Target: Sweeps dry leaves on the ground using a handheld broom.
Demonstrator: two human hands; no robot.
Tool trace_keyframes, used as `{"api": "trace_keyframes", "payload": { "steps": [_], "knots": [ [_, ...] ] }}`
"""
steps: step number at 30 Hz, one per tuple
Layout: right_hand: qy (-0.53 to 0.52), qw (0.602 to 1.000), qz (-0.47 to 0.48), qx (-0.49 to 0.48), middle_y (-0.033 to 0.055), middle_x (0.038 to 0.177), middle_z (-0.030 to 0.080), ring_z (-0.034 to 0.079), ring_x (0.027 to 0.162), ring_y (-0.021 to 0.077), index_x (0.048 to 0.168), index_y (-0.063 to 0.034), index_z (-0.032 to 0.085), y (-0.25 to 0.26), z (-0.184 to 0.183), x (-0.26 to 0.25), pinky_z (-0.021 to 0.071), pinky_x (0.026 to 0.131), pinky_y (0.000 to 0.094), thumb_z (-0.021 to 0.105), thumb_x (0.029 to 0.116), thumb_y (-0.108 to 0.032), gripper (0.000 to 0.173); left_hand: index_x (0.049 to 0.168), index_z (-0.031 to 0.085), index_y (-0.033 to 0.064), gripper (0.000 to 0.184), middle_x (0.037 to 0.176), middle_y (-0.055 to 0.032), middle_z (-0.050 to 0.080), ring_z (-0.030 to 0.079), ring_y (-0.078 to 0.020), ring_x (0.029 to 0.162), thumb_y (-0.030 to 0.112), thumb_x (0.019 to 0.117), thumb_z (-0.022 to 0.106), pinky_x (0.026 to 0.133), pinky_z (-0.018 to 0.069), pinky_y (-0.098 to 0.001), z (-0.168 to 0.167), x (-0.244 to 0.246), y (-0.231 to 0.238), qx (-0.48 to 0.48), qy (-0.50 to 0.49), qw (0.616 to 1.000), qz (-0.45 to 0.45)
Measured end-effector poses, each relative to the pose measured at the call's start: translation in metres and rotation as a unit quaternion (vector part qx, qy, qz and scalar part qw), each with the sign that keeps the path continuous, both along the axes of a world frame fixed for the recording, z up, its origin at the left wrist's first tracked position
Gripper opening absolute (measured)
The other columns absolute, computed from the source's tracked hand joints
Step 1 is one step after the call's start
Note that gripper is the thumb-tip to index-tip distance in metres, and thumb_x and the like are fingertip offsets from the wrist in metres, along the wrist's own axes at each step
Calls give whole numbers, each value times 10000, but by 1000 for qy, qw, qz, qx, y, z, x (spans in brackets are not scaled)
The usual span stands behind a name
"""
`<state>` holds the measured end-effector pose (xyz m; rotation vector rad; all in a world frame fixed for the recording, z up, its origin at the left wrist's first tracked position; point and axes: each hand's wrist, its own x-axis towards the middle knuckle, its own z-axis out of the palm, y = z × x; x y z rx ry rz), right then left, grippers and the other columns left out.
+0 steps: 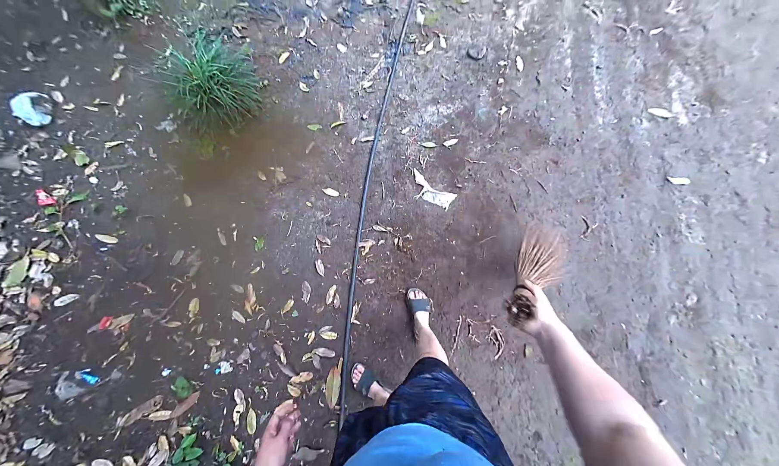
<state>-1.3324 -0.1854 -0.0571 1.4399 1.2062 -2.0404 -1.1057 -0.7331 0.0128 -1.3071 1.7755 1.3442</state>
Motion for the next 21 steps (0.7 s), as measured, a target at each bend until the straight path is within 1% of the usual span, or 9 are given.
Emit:
{"api": "trace_keyframes", "payload": {
  "steps": [3,5,7,8,10,15,17,19,21],
  "knots": [
    [-24,996,1,-85,6,590,533,529,487,134,838,-146,513,-88,-40,-46,483,452,322,254,1059,-570,545,1444,478,-23,401,1341,-251,605,636,-335,1167,131,1074,469,974,521,-491,7,-6,33,6,-56,997,-53],
    [-82,974,161,-138,71,741,578,581,615,188,1051,-98,559,-147,-45,-44,518,546,380,340,1054,-556,508,1435,500,-23,401,1347,-257,599,627,-348,1186,141,1069,484,1012,508,-507,2,-14,54,20,-88,991,-101],
    [-136,913,327,-204,119,1041,620,624,900,230,1300,-116,540,-172,-30,-42,538,776,447,455,1028,-559,526,1443,499,-9,405,1347,-252,603,624,-350,1195,156,1073,492,1017,501,-510,2,-31,81,23,-108,987,-114],
    [-145,879,393,-228,113,1081,622,627,942,223,1316,-128,537,-172,-26,-41,539,815,446,480,1015,-575,542,1447,496,-3,404,1344,-247,605,626,-346,1195,156,1076,494,1013,505,-509,4,-43,95,25,-109,988,-110],
    [-116,812,511,-257,68,970,639,643,825,177,1255,-147,567,-149,-18,-49,564,734,395,477,1006,-592,518,1447,500,13,399,1341,-215,621,635,-310,1185,158,1074,494,1002,512,-485,9,-72,119,29,-86,990,-105],
    [-71,661,666,-339,35,768,657,652,630,160,1198,-168,571,-85,15,-90,579,604,343,471,1001,-569,458,1456,479,-6,413,1358,-212,614,646,-288,1201,142,1071,479,1052,512,-442,17,-126,155,40,1,994,-105],
    [-42,638,703,-311,69,815,658,660,648,191,1340,-166,528,-80,35,-104,589,620,387,521,1003,-528,494,1462,477,7,409,1376,-205,606,634,-285,1222,137,1074,475,1063,499,-446,19,-135,159,40,-6,993,-107],
    [17,626,734,-265,81,939,664,666,739,177,1359,-119,528,-81,44,-122,594,685,403,577,994,-467,507,1458,489,21,401,1379,-201,605,630,-286,1228,138,1075,476,1066,496,-449,20,-137,159,31,-13,994,-108],
    [65,616,754,-219,111,1160,659,653,993,174,1376,-69,546,-84,46,-143,548,906,425,610,990,-414,521,1457,491,17,403,1374,-205,608,629,-288,1225,134,1072,479,1062,494,-449,20,-132,158,23,-17,995,-99]
  ]
}}
